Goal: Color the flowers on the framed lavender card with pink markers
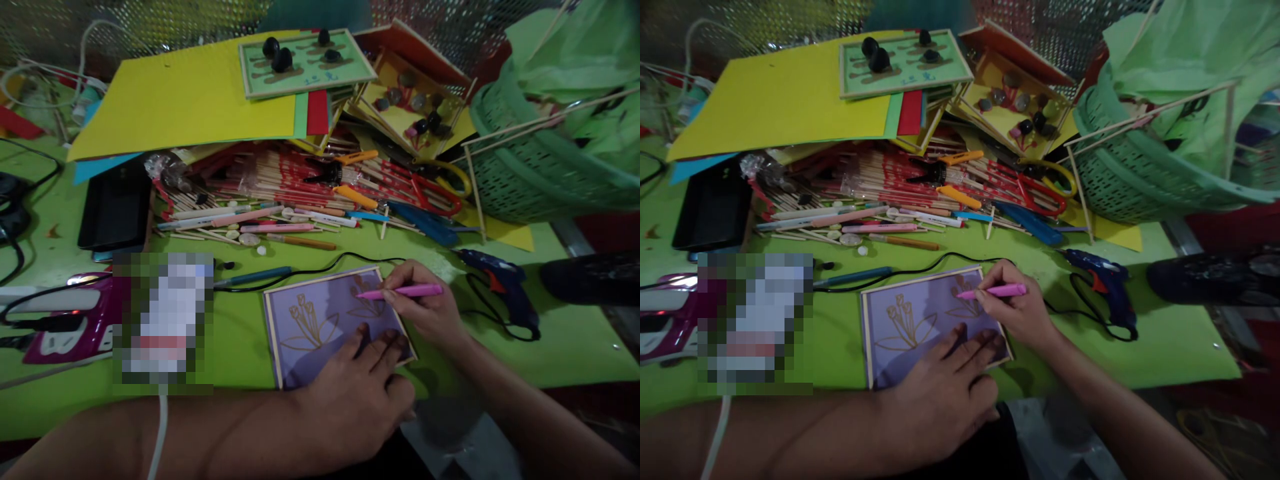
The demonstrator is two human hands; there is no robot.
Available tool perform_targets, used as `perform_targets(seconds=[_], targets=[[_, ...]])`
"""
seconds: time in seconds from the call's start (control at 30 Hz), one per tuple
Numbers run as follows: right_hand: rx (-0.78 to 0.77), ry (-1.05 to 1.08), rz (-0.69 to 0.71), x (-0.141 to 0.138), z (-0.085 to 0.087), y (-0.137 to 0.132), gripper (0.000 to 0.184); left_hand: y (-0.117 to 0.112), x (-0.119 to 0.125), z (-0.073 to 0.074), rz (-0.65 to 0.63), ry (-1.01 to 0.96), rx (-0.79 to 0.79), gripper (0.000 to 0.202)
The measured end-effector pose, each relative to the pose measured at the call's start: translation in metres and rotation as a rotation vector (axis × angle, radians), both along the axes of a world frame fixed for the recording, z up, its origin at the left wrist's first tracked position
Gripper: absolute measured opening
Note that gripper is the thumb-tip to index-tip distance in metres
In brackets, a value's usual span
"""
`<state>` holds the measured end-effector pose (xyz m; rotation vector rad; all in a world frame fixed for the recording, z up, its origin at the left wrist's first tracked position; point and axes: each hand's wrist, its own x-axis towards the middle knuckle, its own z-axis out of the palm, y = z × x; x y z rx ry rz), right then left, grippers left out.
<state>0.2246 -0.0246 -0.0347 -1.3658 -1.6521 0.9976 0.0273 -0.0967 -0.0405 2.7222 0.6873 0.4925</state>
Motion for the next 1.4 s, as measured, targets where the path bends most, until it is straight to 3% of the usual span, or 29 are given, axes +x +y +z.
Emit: perform_targets(seconds=[1.0, 1.4], targets=[[0.017, 0.047, -0.074, -0.0044, 0.0039, 0.0025, 0.01, -0.0006, -0.0005, 0.0017, -0.008, 0.01, -0.012, 0.027], [0.043, 0.009, -0.039, -0.0037, 0.0031, 0.0021, 0.008, -0.0002, 0.0, 0.0031, -0.001, 0.004, -0.021, 0.029]])
